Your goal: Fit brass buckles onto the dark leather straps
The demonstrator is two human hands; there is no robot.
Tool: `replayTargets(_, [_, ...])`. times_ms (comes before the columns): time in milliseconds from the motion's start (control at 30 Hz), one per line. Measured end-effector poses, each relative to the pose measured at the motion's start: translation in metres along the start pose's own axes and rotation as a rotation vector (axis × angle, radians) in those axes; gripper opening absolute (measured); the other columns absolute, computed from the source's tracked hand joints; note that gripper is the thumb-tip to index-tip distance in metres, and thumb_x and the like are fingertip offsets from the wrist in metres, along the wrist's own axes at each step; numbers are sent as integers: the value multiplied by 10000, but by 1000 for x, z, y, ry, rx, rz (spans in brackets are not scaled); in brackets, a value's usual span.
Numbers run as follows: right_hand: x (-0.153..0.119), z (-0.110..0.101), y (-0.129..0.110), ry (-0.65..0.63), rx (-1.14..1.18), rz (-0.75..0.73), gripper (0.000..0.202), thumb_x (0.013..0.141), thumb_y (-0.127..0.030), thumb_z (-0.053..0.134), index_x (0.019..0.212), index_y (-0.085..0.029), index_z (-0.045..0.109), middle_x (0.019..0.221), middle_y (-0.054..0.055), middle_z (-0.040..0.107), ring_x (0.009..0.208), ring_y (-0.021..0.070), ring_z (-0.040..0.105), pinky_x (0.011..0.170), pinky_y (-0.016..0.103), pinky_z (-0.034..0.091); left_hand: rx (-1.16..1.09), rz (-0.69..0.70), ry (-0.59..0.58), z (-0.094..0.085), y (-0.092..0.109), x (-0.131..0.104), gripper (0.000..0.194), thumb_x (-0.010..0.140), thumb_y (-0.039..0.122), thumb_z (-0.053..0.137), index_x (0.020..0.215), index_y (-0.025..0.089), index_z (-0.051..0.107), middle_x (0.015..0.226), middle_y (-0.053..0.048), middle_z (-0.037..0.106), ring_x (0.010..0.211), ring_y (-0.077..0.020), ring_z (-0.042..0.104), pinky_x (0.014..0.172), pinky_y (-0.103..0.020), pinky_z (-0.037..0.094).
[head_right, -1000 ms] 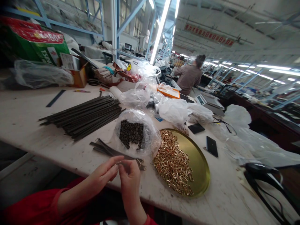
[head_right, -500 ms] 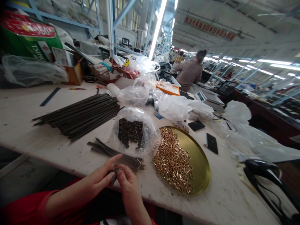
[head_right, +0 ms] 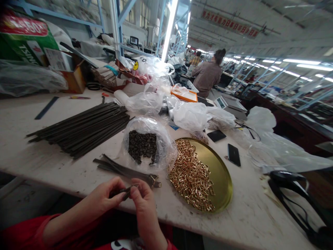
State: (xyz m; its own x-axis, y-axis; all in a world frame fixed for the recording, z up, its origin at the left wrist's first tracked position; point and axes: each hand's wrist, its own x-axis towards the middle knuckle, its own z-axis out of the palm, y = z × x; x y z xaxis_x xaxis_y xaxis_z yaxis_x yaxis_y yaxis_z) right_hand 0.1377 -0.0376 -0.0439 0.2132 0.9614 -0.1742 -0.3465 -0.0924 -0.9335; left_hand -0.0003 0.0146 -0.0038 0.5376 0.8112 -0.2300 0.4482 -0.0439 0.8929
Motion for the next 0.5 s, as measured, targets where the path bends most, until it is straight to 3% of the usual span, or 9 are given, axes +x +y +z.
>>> replayTargets(133, [3,-4,3,46,-106,-39,290,749,-436,595,876,-175,597,641,-24,537,586,115,491,592,242,410,-270,-81,-140,0,-2,-6,257,716,393,555,830,169,502,673,53,514,531,-98,454,499,-210,371])
replayTargets(233, [1,-5,6,76,-274,-110,243,728,-418,603,760,-193,518,566,-61,443,519,100,414,511,225,343,-318,-98,-157,3,-3,-9,283,700,399,574,844,161,522,708,35,559,553,-99,469,506,-207,365])
replayTargets(367, [-7,-2,10,121,-383,-166,254,796,-450,498,738,-207,450,602,-56,409,548,108,404,532,237,344,-247,-128,-183,10,-2,-10,292,679,380,564,855,150,524,717,12,591,567,-120,497,521,-227,384])
replayTargets(500, [-14,7,11,145,-321,-143,304,823,-507,431,748,-212,442,663,-36,429,622,126,442,602,254,395,59,27,-36,21,-3,-13,196,762,340,498,839,163,536,783,-30,619,723,-183,567,650,-281,434])
